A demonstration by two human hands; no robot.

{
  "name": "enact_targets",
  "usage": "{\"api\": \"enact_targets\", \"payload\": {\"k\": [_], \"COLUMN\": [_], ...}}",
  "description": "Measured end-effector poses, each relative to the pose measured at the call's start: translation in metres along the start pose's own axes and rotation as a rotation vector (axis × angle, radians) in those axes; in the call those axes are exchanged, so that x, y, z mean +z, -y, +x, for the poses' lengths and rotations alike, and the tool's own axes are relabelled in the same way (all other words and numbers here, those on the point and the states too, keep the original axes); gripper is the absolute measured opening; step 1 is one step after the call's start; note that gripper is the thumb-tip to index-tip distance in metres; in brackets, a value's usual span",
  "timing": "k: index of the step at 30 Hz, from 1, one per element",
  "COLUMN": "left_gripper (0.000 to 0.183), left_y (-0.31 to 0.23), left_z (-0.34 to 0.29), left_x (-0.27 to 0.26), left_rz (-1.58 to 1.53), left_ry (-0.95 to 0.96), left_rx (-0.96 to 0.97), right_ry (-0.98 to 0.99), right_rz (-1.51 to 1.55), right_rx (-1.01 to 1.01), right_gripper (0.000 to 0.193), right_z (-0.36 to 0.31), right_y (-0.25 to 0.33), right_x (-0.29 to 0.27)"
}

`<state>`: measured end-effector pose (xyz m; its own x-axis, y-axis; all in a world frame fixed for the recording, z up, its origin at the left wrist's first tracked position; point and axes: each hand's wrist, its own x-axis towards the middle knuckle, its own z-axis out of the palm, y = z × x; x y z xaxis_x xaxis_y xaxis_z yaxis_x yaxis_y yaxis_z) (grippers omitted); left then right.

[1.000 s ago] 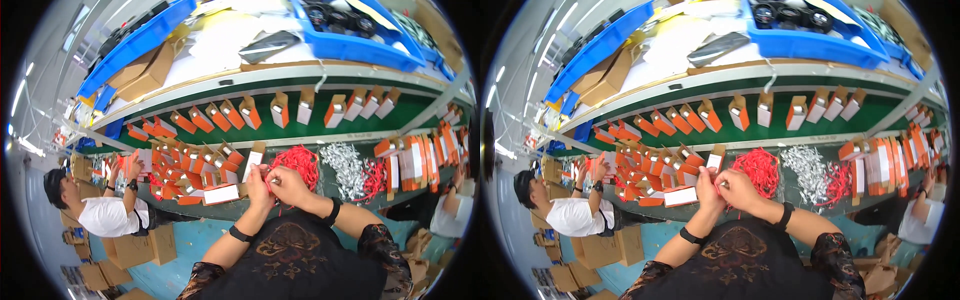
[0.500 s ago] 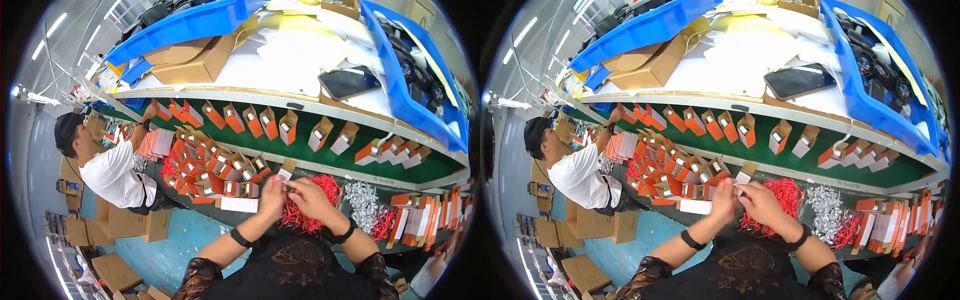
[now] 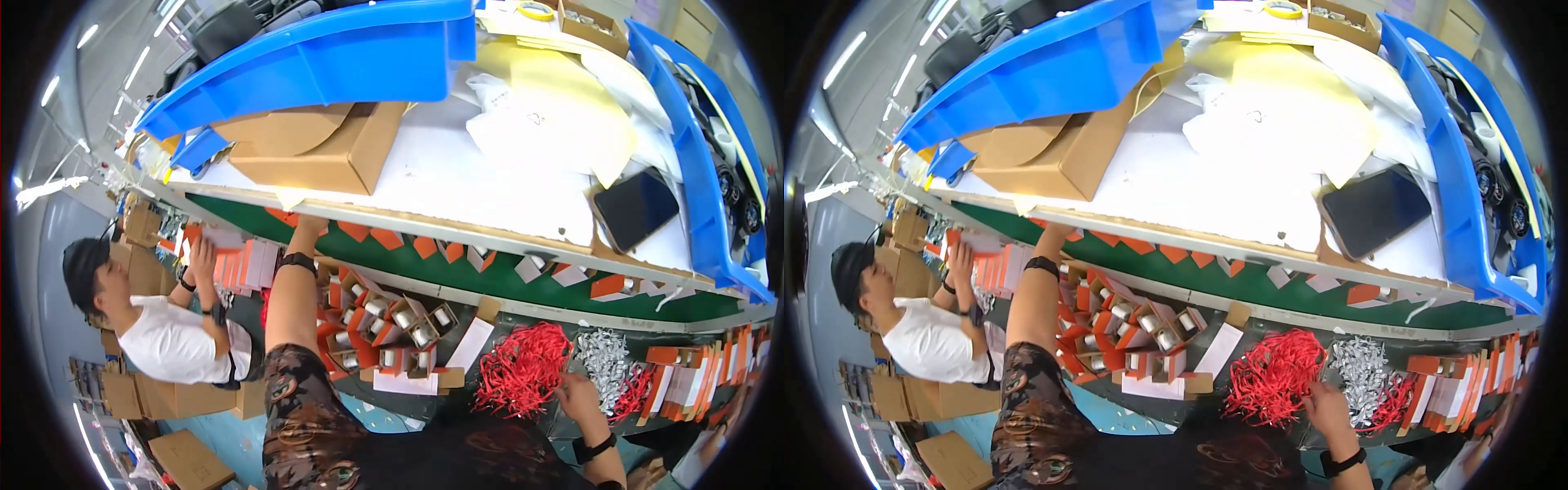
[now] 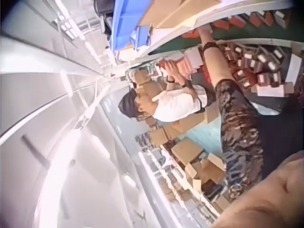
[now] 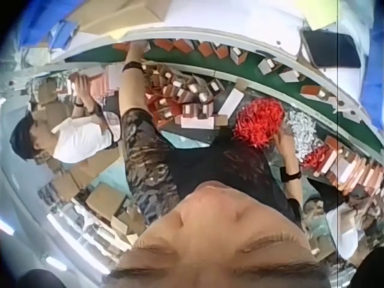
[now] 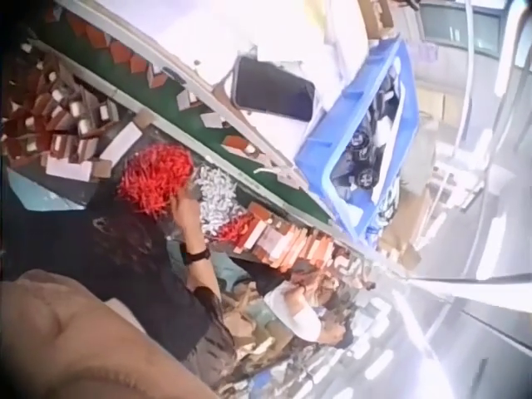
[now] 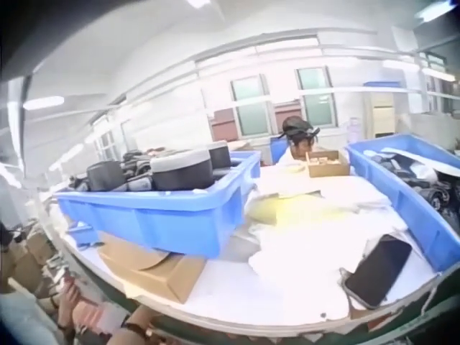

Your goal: The person picks up a red lanyard, folds it, and places it into an orange box before repeating the process with a white lanyard. This cycle of folding and boxing individual lanyards continues throughout the video.

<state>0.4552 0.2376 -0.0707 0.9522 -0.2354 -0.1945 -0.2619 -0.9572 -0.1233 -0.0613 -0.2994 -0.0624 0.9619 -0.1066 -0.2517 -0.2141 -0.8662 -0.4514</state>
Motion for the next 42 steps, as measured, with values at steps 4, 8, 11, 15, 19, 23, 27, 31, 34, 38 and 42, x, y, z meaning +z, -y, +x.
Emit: {"api": "enact_targets", "payload": {"k": [4,8,11,15,19,23,27,31,34,38,42], "left_gripper": [0.041,0.043,0.045,0.047,0.049,0.052,0.054,0.057,0.053,0.04,0.043], "left_y": [-0.026,-0.02,-0.009,0.008,0.018,0.025,0.002,0.152,0.095,0.085,0.004], "left_z": [0.06,0.071,0.071,0.07,0.074,0.086,0.114,0.123,0.152,0.045,0.08], "left_x": [0.031,0.059,0.085,0.113,0.134,0.157,0.206,0.234,0.243,0.173,0.071], "left_rz": [-0.043,-0.079,-0.097,-0.114,-0.133,-0.153,-0.212,0.496,0.746,0.335,0.674], "left_ry": [-0.037,-0.077,-0.093,-0.13,-0.175,-0.216,-0.231,-0.348,0.002,-0.198,-0.145], "left_rx": [0.046,-0.009,-0.061,-0.123,-0.171,-0.205,-0.185,0.053,0.157,0.351,0.212], "right_ry": [0.058,0.064,0.082,0.096,0.111,0.12,0.123,0.153,0.133,0.174,0.046], "right_rz": [-0.06,-0.11,-0.107,-0.135,-0.106,-0.116,-0.171,-0.087,-0.104,-0.032,0.024], "right_rx": [0.062,0.033,0.088,0.087,0.077,0.102,0.211,0.102,0.123,0.171,0.26], "right_gripper": [0.036,0.033,0.032,0.031,0.03,0.03,0.031,0.032,0.035,0.024,0.022], "right_z": [-0.004,0.001,0.01,0.016,0.018,0.008,-0.013,-0.021,-0.026,-0.012,-0.04], "right_y": [-0.004,0.002,0.001,0.001,0.003,-0.004,0.001,-0.015,-0.008,0.001,-0.044], "right_x": [-0.003,-0.018,-0.025,-0.023,-0.022,-0.019,-0.015,-0.007,-0.004,-0.013,0.015]}}
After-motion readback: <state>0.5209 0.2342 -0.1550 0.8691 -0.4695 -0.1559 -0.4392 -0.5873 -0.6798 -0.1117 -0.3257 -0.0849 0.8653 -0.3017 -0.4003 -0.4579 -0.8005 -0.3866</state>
